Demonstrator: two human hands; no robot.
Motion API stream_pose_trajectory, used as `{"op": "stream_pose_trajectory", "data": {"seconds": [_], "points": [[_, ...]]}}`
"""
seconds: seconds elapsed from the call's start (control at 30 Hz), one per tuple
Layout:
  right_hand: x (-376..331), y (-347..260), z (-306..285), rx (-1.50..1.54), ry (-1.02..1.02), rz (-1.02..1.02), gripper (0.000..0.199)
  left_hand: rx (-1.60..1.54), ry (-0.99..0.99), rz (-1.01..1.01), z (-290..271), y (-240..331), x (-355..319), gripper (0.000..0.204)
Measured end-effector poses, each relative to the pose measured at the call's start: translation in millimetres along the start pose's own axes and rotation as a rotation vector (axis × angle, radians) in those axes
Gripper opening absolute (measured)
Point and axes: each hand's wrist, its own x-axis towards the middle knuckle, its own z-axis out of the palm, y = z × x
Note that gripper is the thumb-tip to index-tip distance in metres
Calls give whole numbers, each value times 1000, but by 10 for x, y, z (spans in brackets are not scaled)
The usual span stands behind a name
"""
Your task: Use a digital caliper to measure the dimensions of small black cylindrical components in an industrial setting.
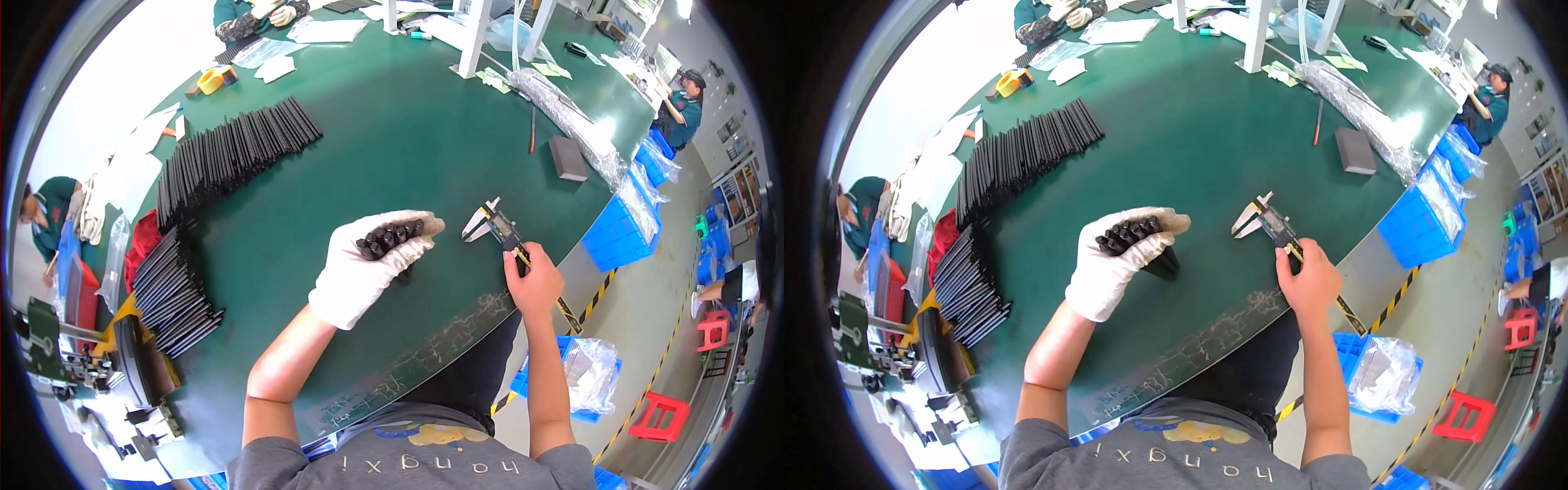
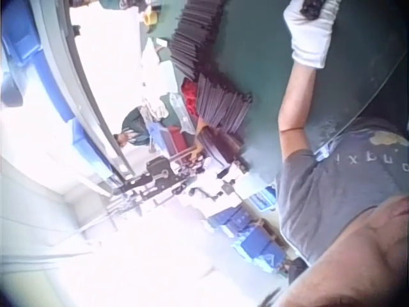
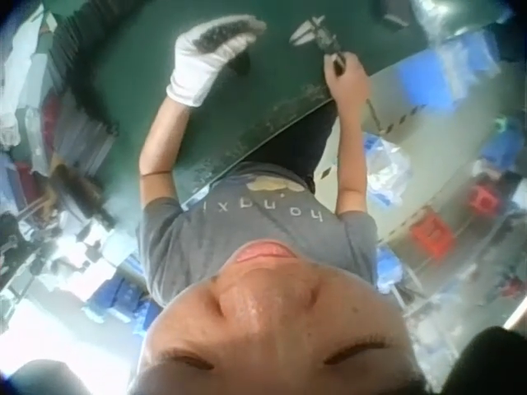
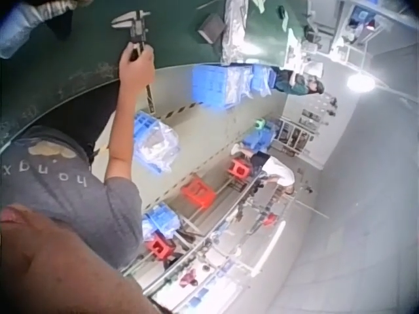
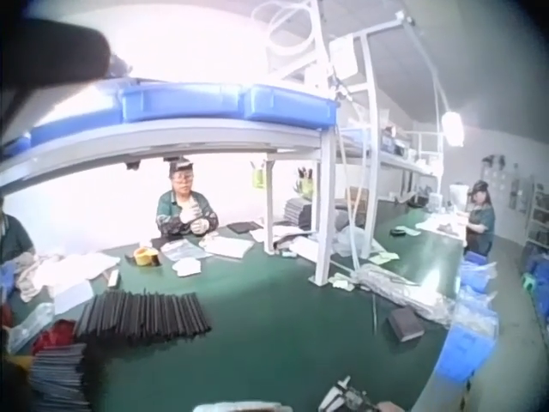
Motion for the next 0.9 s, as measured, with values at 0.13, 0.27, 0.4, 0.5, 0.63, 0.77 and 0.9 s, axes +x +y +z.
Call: {"op": "stream_pose_trajectory", "data": {"seconds": [0.13, 0.27, 0.4, 0.5, 0.63, 0.77, 0.9], "points": [[-10, 11, 15, -1, 44, -35, 24, 15, 0, -38, 14, 42, 16, 22], [-14, 21, 8, -7, 44, -24, 23, -24, 3, -9, 24, -11, 49, 20], [9, 52, 4, -4, 29, -16, 23, 2, 41, 37, 63, -54, 74, 17], [26, 7, 33, 16, -24, -7, 26, 6, 165, 79, 38, 30, -9, 17], [6, 11, -8, -16, -59, 24, 29, 415, 177, 109, -60, 131, -150, 19], [-32, 135, -15, -86, -63, -23, 30, 427, 293, 323, -104, -20, -196, 15], [-37, 133, -8, -78, -132, 15, 30, 377, 469, 277, -320, 93, -524, 16]]}}
